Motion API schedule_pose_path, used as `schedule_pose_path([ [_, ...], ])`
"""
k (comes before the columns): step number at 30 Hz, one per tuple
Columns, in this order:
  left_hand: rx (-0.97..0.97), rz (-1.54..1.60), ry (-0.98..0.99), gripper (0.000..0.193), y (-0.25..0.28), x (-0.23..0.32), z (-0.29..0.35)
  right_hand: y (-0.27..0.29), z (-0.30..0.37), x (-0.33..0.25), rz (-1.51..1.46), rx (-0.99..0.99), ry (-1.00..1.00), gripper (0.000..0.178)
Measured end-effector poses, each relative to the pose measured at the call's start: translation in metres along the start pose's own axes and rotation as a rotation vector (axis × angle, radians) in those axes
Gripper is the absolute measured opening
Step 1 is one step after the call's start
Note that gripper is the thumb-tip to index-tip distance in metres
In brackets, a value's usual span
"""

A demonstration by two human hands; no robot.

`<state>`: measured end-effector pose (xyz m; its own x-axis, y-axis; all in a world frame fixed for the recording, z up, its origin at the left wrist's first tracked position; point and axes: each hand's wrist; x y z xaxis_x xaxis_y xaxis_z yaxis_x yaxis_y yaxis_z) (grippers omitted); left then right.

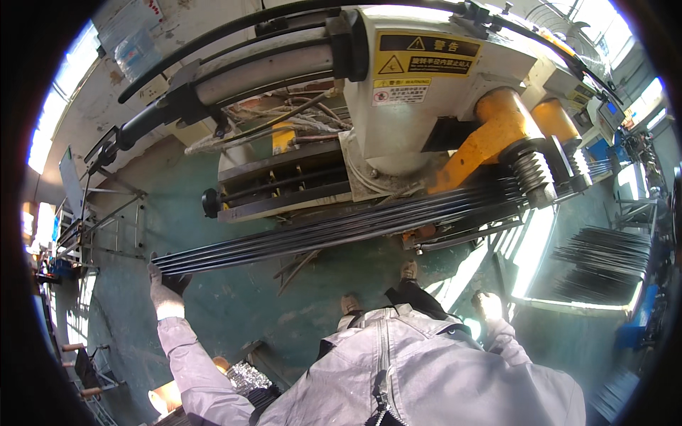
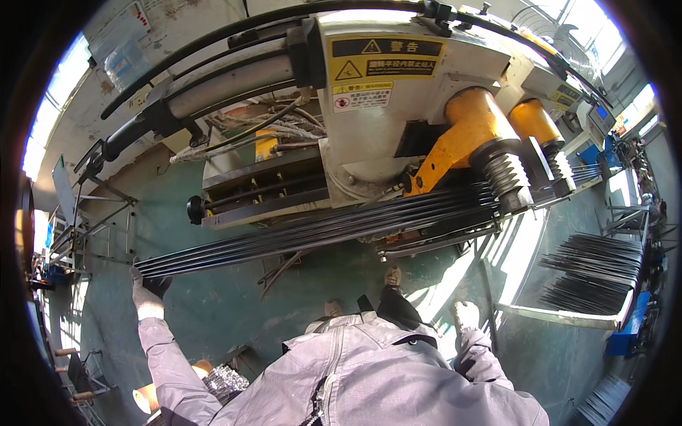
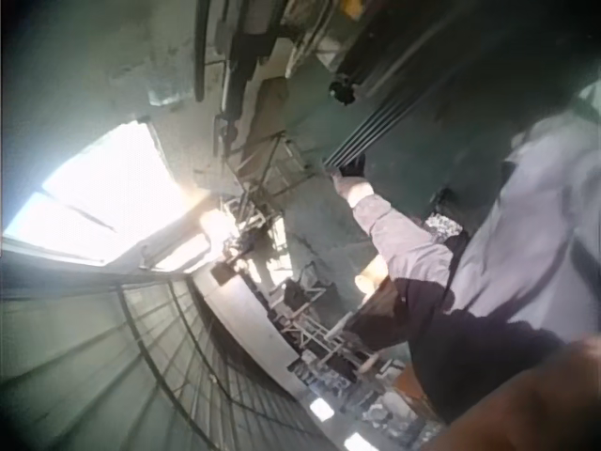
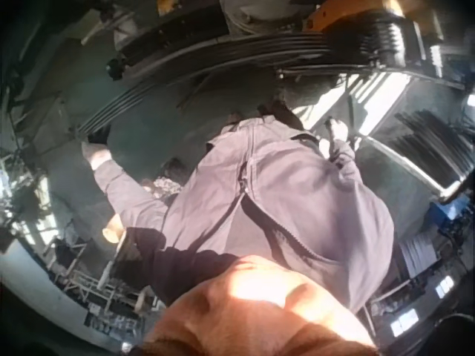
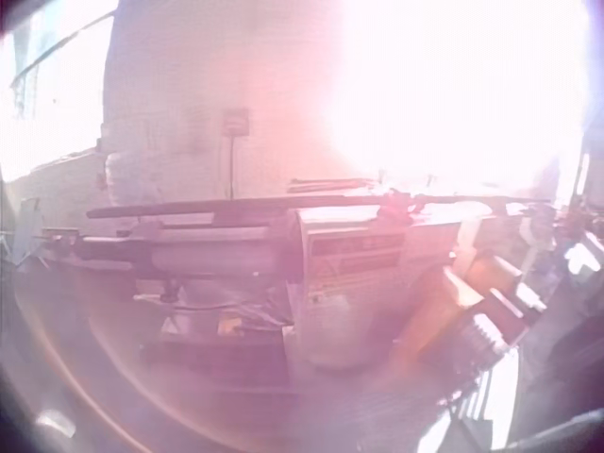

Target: The person feeds straight metal rods into a bending machine, guides them through the rollers, and collects the bent rods into a stack. The process is repeated continuously throughout the clip.

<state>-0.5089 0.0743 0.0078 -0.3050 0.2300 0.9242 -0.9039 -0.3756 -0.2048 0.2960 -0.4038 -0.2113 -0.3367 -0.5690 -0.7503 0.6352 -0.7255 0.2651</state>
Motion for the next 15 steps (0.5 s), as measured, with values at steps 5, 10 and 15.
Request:
schedule_pose_path([
  [5,0.089,0.220,-0.032,0.063,0.017,-0.004,-0.021,-0.031,-0.047,-0.039,0.534,-0.147,0.171,0.045],
  [10,0.197,0.242,-0.173,0.072,-0.039,-0.057,0.047,-0.031,-0.129,-0.060,0.544,-0.223,0.097,0.042],
  [15,0.188,0.454,0.152,0.081,-0.197,-0.174,0.154,0.006,-0.198,-0.081,1.183,-0.401,0.642,0.031],
])
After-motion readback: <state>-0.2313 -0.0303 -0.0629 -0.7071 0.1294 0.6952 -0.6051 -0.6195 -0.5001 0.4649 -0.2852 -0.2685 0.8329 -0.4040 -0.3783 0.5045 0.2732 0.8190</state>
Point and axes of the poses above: each hand's wrist, its own z-axis away from the middle knuckle, its own y-axis out of the back of the hand, x = y × z, and after that the axes turned 4 degrees about -z, right-handed
